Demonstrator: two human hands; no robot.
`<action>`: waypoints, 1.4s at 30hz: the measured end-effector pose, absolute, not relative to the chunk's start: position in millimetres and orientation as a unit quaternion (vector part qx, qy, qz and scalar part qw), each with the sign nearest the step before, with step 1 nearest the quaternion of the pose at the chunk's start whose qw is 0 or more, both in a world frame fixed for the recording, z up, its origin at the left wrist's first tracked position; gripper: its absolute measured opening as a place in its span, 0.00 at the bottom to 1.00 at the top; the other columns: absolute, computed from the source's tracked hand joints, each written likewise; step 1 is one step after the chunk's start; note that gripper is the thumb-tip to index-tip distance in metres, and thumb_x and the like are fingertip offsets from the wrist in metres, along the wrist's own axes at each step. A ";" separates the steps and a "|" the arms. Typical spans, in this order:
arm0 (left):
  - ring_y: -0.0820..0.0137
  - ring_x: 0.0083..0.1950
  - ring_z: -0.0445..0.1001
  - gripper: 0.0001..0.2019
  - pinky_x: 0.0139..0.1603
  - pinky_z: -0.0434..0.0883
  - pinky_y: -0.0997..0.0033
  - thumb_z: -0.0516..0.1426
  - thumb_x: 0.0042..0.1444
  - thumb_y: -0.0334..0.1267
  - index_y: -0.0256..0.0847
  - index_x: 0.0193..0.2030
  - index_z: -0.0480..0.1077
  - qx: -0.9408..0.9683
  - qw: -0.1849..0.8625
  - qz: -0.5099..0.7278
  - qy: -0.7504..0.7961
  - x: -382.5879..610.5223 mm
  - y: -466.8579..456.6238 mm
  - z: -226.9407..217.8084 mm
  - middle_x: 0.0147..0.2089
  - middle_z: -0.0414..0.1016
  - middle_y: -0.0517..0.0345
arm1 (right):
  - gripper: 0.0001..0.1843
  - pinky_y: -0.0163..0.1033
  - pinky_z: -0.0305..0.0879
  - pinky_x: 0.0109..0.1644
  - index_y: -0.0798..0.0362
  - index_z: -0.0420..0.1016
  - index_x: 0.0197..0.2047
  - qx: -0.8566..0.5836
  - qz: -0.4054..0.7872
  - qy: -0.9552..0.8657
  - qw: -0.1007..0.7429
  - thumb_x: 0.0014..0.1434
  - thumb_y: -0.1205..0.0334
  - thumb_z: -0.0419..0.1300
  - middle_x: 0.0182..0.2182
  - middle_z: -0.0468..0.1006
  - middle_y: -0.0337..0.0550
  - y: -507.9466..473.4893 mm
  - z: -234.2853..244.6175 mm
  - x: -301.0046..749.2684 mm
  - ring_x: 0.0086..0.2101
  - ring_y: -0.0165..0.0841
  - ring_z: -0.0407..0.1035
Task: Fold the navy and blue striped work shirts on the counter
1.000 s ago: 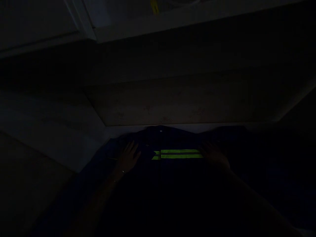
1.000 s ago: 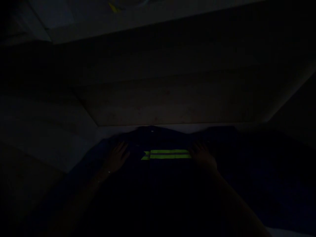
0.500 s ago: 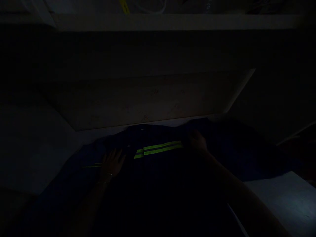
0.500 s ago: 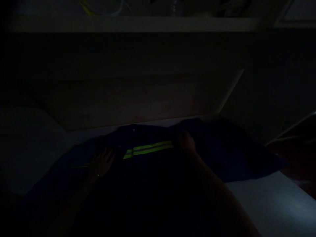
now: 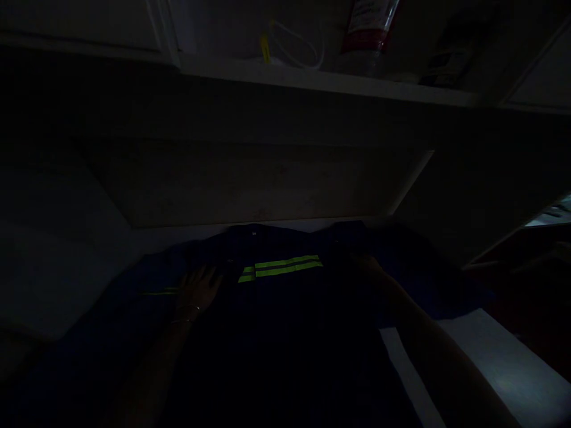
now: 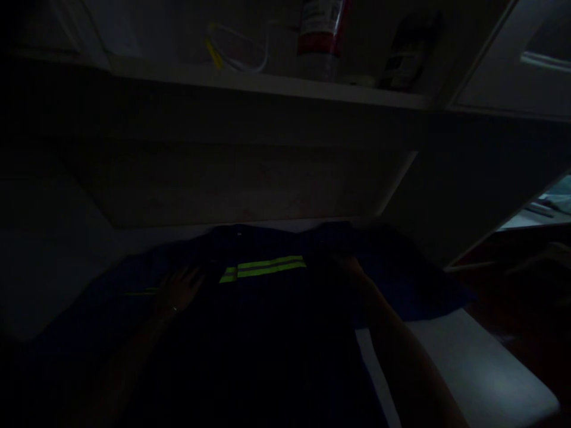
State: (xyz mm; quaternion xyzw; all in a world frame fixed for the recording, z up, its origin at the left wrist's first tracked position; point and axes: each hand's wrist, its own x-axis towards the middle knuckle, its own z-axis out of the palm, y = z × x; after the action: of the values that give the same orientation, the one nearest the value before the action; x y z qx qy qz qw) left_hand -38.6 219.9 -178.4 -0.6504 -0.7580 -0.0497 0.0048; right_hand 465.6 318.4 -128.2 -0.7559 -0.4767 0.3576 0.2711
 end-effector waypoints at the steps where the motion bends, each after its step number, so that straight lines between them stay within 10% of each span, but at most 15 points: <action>1: 0.55 0.70 0.58 0.25 0.69 0.49 0.44 0.46 0.63 0.50 0.49 0.63 0.66 -0.646 0.005 -0.055 -0.761 -38.4 219.7 -177.9 0.69 0.62 0.49 | 0.17 0.43 0.69 0.47 0.57 0.75 0.46 -0.763 0.334 -0.490 0.258 0.64 0.52 0.58 0.43 0.78 0.48 321.3 -123.5 464.1 0.43 0.37 0.73; 11: 0.55 0.69 0.59 0.25 0.69 0.49 0.46 0.47 0.63 0.52 0.49 0.63 0.66 -0.641 0.018 -0.074 -0.764 -43.5 223.9 -188.2 0.69 0.63 0.50 | 0.25 0.42 0.66 0.43 0.50 0.66 0.63 -0.619 0.079 -0.781 0.020 0.68 0.52 0.46 0.44 0.81 0.52 304.6 -64.1 381.3 0.42 0.44 0.76; 15: 0.56 0.68 0.60 0.26 0.69 0.50 0.48 0.46 0.64 0.52 0.47 0.64 0.66 -0.652 0.043 -0.067 -0.754 -45.6 224.3 -194.6 0.70 0.61 0.48 | 0.32 0.43 0.66 0.51 0.49 0.61 0.67 -0.571 0.119 -0.810 0.056 0.67 0.40 0.45 0.53 0.77 0.51 304.6 -63.1 341.8 0.49 0.44 0.73; 19: 0.55 0.68 0.60 0.26 0.68 0.51 0.47 0.46 0.64 0.52 0.45 0.63 0.66 -0.654 0.050 -0.067 -0.752 -46.2 224.7 -195.3 0.69 0.62 0.46 | 0.31 0.47 0.58 0.62 0.50 0.62 0.66 -0.605 0.032 -0.784 0.136 0.69 0.44 0.41 0.64 0.65 0.50 323.0 -95.7 331.7 0.61 0.43 0.60; 27: 0.55 0.69 0.60 0.25 0.69 0.50 0.46 0.46 0.64 0.52 0.48 0.64 0.66 -0.654 0.031 -0.073 -0.752 -44.9 220.9 -190.7 0.69 0.62 0.48 | 0.29 0.68 0.38 0.65 0.38 0.53 0.70 -0.614 0.059 -0.786 -0.037 0.68 0.46 0.42 0.72 0.46 0.43 320.5 -184.6 327.9 0.69 0.47 0.39; 35: 0.52 0.62 0.68 0.22 0.67 0.53 0.40 0.44 0.65 0.43 0.37 0.57 0.71 -0.641 0.034 -0.160 -0.750 -22.2 190.6 -148.5 0.64 0.68 0.41 | 0.27 0.55 0.54 0.64 0.55 0.65 0.63 -0.637 0.046 -0.749 0.174 0.66 0.53 0.44 0.64 0.63 0.55 287.5 -150.6 346.1 0.61 0.45 0.59; 42: 0.58 0.59 0.71 0.21 0.64 0.65 0.54 0.53 0.56 0.57 0.49 0.52 0.71 -0.464 -0.157 -0.356 -0.796 -16.1 -13.1 -86.3 0.56 0.74 0.57 | 0.31 0.43 0.72 0.36 0.51 0.72 0.51 -0.669 0.429 -0.534 0.287 0.52 0.36 0.57 0.40 0.79 0.50 113.4 -142.0 469.2 0.36 0.41 0.75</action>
State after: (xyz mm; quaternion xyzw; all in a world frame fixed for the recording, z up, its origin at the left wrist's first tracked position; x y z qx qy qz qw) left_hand -16.1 -13.1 -86.3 -0.4636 -0.7958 -0.3564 -0.1569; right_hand 469.2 113.4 -142.0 -0.6691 -0.5343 0.4292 0.2874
